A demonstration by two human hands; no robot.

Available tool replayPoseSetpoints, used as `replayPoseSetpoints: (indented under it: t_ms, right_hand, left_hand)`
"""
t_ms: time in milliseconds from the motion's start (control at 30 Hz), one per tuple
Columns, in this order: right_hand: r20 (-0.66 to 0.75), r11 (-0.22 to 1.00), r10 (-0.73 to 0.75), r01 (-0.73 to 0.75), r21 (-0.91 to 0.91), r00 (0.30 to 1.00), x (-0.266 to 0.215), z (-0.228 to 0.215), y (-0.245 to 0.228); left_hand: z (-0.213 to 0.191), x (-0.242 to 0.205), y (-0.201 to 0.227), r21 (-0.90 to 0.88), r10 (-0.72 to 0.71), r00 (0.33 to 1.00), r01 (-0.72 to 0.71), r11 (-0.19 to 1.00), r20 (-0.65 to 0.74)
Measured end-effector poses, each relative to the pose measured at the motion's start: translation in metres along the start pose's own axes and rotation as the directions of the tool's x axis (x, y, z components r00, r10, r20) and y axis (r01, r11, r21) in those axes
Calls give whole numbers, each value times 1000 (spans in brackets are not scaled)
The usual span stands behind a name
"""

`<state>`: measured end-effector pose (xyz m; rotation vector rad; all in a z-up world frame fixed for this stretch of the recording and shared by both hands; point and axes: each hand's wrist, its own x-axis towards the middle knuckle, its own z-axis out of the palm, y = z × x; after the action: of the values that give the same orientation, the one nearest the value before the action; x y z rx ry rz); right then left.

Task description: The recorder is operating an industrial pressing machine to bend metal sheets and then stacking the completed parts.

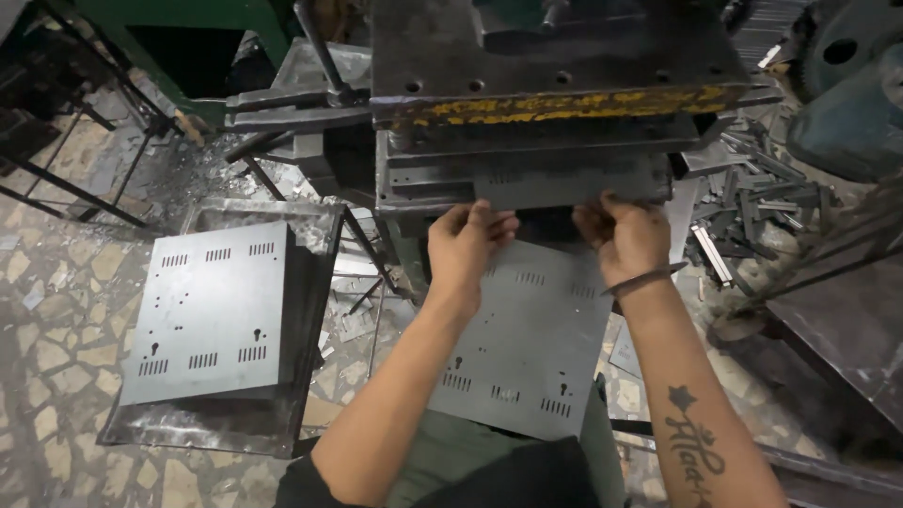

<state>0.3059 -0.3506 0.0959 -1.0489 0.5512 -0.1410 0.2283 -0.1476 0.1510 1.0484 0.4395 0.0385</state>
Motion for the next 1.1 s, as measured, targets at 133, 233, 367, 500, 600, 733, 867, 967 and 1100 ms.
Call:
replayPoseSetpoints:
  t_ms: [133,233,367,500,600,733,867,967,1100]
  right_hand:
    - [-40,999,-48,47,-18,998,-17,27,25]
    - [-79,994,-4,-4,-107,997,-29,46,40]
    - [47,997,29,-25,-79,998,-45,56,43]
    - [72,999,22,-19,-38,997,-49,56,41]
    - [27,997,41,-39,-63,999,-53,61,37]
    - [25,996,29,-27,-87,999,-65,63,33]
    - [27,998,63,-63,-30,998,-64,62,30]
    - [39,997,82,-81,-19,996,-63,60,32]
    - [45,998,59,-58,-19,997,-62,60,34]
  left_hand:
    - [-29,10,-3,-56,27,999,-30,998,-44]
    - [-46,5,11,-24,48,993,-51,998,-112]
    - [-63,11,13,7,71,990,-70,997,-123]
    - [-64,17,9,12,59,987,-58,998,-148]
    - [-73,25,2,-3,57,993,-58,998,-100]
    - [-69,16,11,14,57,993,-56,998,-103]
    - [-69,21,7,8,64,991,-63,998,-114]
    - [-70,21,4,20,78,989,-76,997,-127]
    - [-67,19,7,49,78,987,-72,996,-138]
